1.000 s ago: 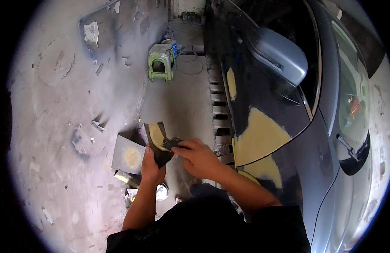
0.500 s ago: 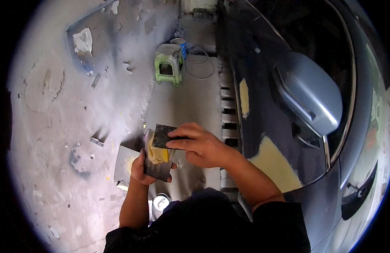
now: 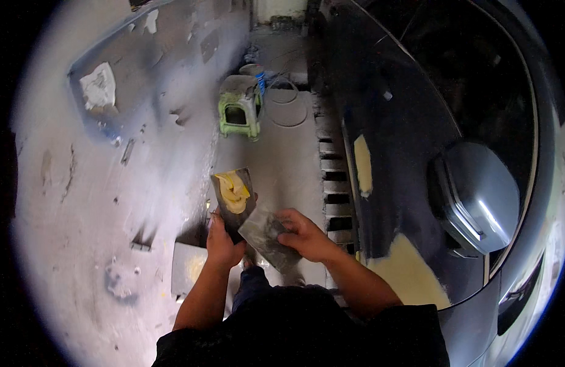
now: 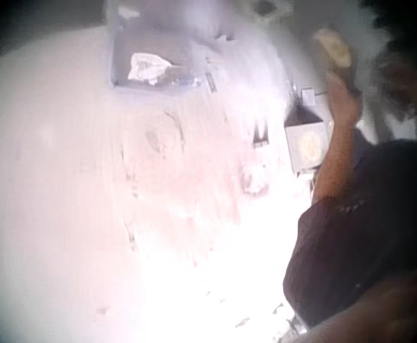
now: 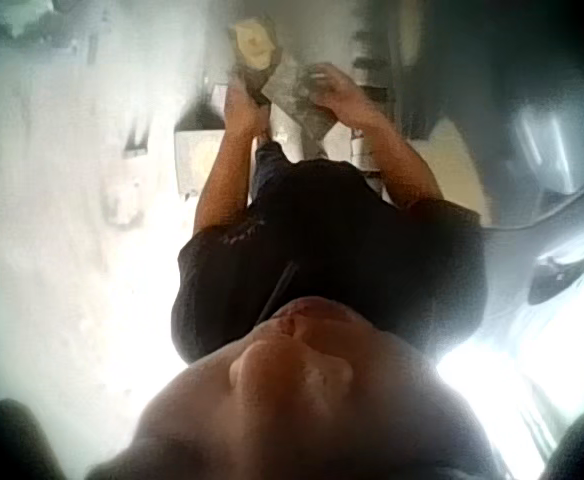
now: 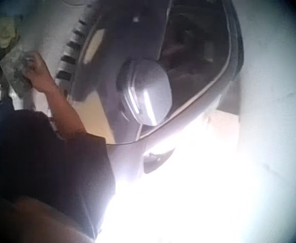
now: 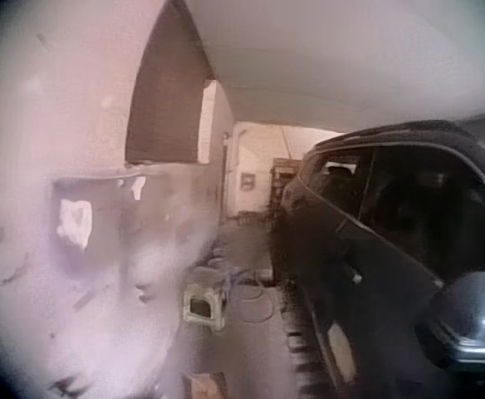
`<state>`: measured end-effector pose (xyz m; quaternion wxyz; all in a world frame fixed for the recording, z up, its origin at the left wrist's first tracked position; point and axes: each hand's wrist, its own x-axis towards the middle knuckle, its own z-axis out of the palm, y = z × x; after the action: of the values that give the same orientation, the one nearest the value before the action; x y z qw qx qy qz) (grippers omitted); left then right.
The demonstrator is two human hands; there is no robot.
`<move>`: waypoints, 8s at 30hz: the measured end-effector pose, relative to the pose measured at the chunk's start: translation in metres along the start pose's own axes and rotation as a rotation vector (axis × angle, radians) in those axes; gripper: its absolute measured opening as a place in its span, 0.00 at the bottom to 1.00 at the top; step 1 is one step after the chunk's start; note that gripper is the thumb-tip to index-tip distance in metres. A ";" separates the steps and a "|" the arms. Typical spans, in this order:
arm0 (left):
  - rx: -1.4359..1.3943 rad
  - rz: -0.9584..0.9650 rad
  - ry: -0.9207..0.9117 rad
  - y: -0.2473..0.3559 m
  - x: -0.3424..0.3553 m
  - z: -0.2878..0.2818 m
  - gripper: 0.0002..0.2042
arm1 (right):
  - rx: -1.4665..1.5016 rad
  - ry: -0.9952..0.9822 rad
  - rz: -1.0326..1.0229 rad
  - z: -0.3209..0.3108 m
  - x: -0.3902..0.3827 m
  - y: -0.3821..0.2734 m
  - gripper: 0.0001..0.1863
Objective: The person mixes a beige filler in a container, then uses a putty knife to apply the filler to a damaged area on the side of a dark car. The person spreads the filler over the panel and smooths it with the knife.
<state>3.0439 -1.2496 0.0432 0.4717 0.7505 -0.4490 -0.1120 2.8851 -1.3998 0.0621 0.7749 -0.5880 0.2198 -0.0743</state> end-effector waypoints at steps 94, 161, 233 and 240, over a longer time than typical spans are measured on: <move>-1.220 0.020 -1.738 -0.036 0.445 0.201 0.25 | -1.022 1.820 -0.136 -0.055 0.246 -0.134 0.23; -1.182 -0.988 -2.720 -0.038 0.499 0.192 0.34 | -1.190 1.652 -0.263 -0.027 0.228 -0.149 0.32; -0.832 0.489 -2.200 -0.032 0.478 0.185 0.22 | 0.248 1.733 -0.776 -0.006 0.226 -0.095 0.21; -1.082 -0.915 -2.737 -0.051 0.488 0.192 0.33 | -0.735 1.453 -0.488 0.000 0.225 -0.155 0.20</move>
<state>3.2381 -1.7393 0.0248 -0.1543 -0.1093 -0.1702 -0.9671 3.1079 -1.5294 0.1512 0.1632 -0.6395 0.5401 -0.5222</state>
